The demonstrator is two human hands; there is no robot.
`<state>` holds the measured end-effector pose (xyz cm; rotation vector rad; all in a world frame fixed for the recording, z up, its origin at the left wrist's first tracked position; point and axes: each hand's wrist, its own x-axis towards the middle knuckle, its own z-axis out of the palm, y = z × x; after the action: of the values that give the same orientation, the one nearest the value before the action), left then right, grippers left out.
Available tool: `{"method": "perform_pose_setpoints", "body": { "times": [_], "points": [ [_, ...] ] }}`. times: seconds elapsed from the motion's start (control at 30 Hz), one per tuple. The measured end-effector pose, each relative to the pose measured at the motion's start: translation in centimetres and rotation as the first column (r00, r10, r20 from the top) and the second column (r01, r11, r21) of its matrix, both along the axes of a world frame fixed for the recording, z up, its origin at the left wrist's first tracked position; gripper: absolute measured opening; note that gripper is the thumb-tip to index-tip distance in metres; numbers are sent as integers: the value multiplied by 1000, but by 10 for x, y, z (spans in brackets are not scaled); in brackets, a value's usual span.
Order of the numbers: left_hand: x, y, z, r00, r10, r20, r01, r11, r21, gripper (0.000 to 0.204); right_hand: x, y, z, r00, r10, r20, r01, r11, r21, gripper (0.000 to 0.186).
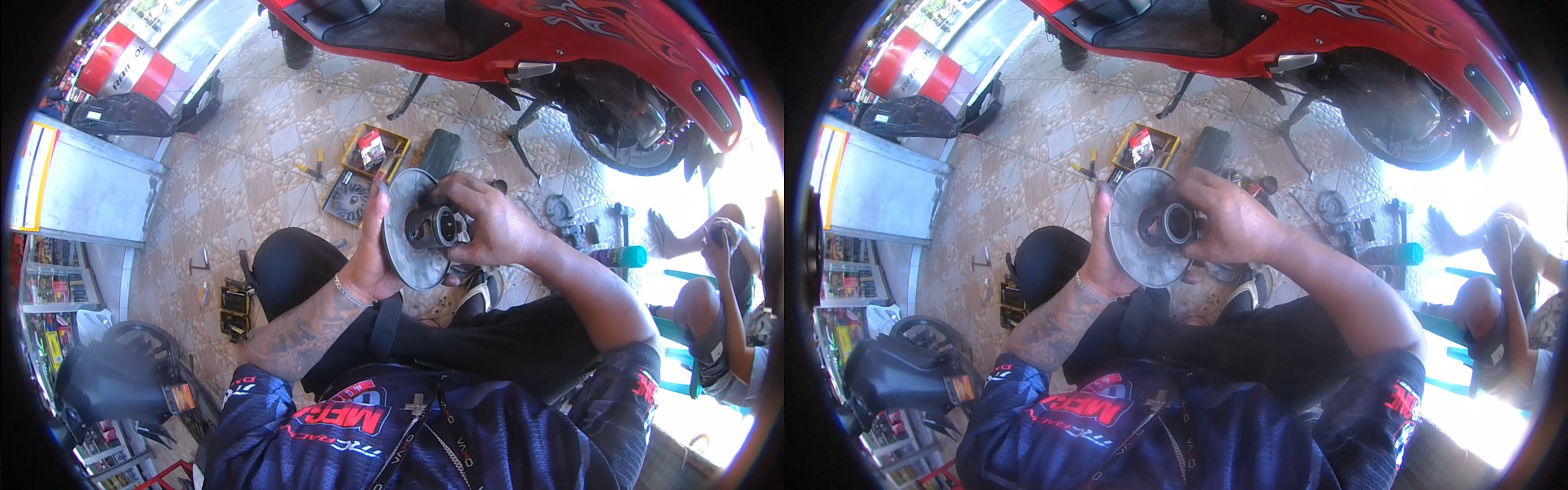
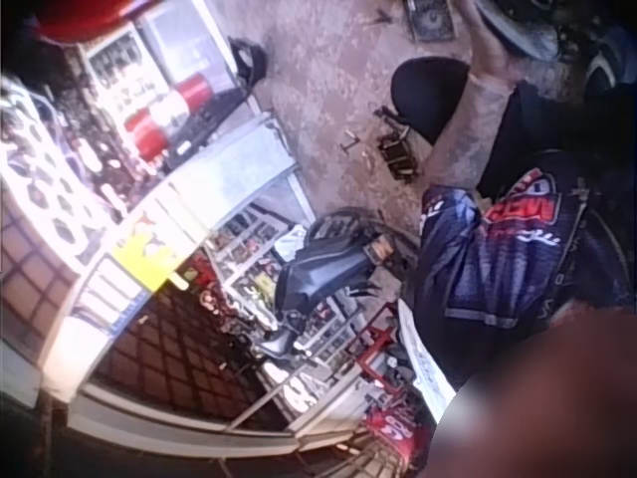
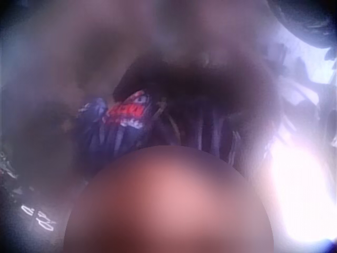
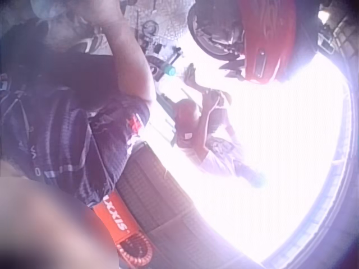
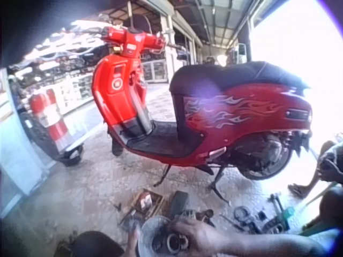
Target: The person sits on the floor in a workshop and cleans a circular metal scooter part with a cloth. They then use a screwdriver to adjust or remove a small internal component from the part.
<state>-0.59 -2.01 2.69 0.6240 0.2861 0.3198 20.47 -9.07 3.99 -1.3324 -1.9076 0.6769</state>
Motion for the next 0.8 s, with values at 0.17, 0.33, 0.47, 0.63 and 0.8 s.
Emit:
{"method": "perform_pose_setpoints", "body": {
  "times": [0.17, 0.33, 0.47, 0.63, 0.8],
  "points": [
    [-2, 1, -1, 999, 12, -34, -12, 1000, 2, 105, -3, 6, -10, 999, 34, -37, -30, 995, 100, 61],
    [-2, 0, -4, 994, 81, -74, -80, 997, 17, 105, -13, 0, -7, 996, -61, -70, 65, 997, 50, 64],
    [1, 0, -4, 983, 153, -102, -144, 986, 88, 105, -35, -9, -4, 966, -211, -152, 207, 978, -41, 62],
    [-4, -6, 3, 977, 181, -116, -142, 949, 280, 102, -52, -6, -4, 932, -286, -222, 299, 954, 28, 58],
    [-7, -7, 1, 976, 202, -82, -169, 938, 301, 101, -57, -3, 0, 923, -287, -257, 309, 950, 47, 55]
  ]
}}
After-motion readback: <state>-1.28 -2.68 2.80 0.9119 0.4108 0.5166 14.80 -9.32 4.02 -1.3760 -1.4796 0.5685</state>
